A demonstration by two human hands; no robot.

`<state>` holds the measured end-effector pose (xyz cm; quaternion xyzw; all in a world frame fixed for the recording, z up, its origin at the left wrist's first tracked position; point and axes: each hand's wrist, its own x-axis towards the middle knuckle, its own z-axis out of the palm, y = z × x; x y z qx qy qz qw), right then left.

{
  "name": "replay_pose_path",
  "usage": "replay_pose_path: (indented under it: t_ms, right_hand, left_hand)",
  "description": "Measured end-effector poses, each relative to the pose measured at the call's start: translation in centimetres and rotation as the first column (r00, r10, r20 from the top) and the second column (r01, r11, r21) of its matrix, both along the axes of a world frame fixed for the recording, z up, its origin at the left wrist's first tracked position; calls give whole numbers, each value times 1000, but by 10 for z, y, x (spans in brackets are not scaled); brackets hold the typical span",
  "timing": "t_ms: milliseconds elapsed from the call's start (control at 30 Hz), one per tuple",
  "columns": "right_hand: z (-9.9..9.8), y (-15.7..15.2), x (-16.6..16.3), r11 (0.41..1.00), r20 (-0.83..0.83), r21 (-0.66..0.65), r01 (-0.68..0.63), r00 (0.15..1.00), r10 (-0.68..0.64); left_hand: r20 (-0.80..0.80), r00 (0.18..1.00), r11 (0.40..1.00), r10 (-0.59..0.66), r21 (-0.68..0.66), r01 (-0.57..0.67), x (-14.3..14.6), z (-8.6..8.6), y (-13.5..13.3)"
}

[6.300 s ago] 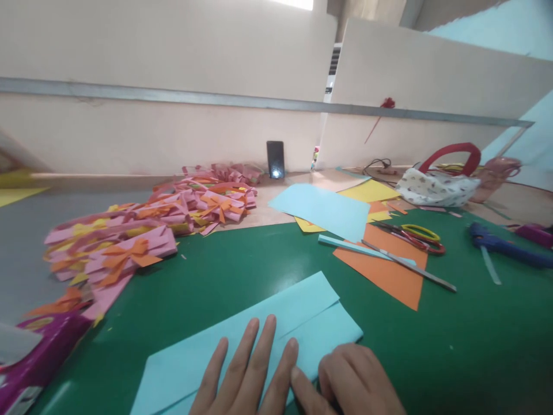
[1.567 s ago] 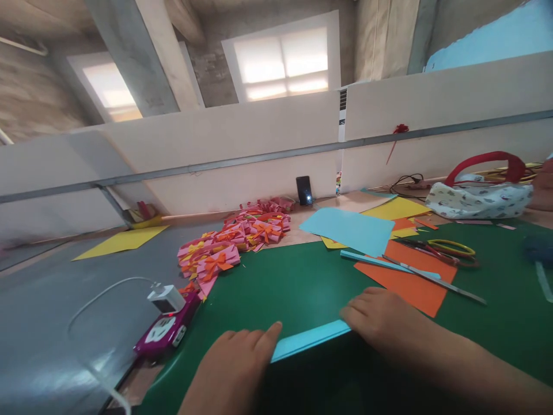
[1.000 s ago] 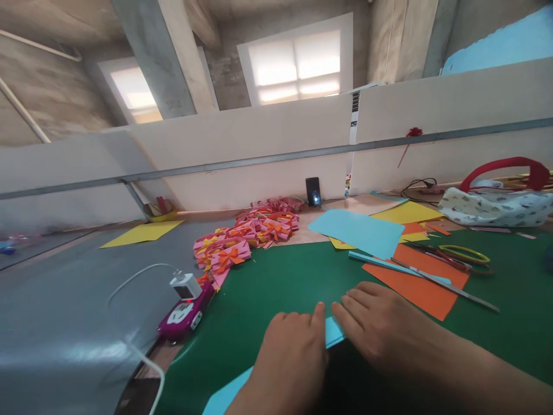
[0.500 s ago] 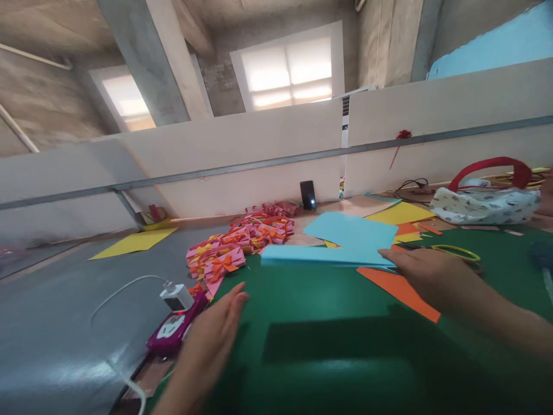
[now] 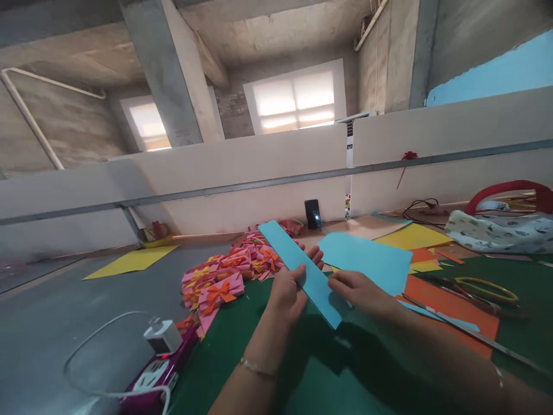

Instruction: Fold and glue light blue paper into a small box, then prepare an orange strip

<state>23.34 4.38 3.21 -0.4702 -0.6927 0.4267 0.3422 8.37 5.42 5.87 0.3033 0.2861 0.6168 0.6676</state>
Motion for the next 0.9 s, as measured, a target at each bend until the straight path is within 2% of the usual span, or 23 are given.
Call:
replay_pose_path:
  t_ms: [33,100,167,200,267,367,433,500,567,667,733,767,833,900]
  right_hand:
    - [-5,2,1,989,-108,-135,-67,993,53]
    - [-12,1,2,917,-345,-335,-218,934,96]
    - [-16,-4,0,852,-501,-430,-300,864,52]
    - [-16,-6,0,853,-500,-431,-294,865,46]
    - [-14,-11,-2,884,-413,-391,-257,907,81]
    - [-13,-16,-6,934,-188,-311,-175,975,120]
    - [-16,-20,-8,977,23,-177,-117,992,123]
    - [-18,-23,-9,992,257,25,-127,959,117]
    - [-19,-25,-7,968,431,157,-197,895,112]
    - [-14,-23,0,948,530,163,-275,834,151]
    - [-10,-19,5,950,482,119,-288,854,199]
    - [-9,-16,8,960,397,63,-271,890,226]
    - [-8,-11,11,970,145,-104,-222,961,235]
    - [-9,-7,12,946,-82,-250,-207,978,193]
  left_hand:
    - [15,1000,1000,-21,-6,21,1,-4,1]
    - [45,997,998,-60,-7,61,6,-11,-1]
    - [82,993,997,-83,1,83,10,-16,-3]
    - [103,991,996,-84,-2,85,11,-17,-5]
    - [148,986,996,-71,-40,77,12,-19,-6]
    - [203,979,993,-18,-108,41,3,-20,-2]
    - [233,971,992,54,-123,-26,-10,-19,6]
    - [272,950,984,151,-137,-117,-29,-18,15]
    - [305,924,971,229,-134,-197,-48,-16,24]
    - [325,886,944,330,-138,-301,-73,-16,33]
    - [320,866,923,384,-143,-356,-81,-18,35]
    - [313,862,917,399,-145,-372,-82,-19,34]
    - [292,875,922,387,-152,-357,-80,-20,30]
    - [260,911,944,319,-167,-283,-70,-20,25]
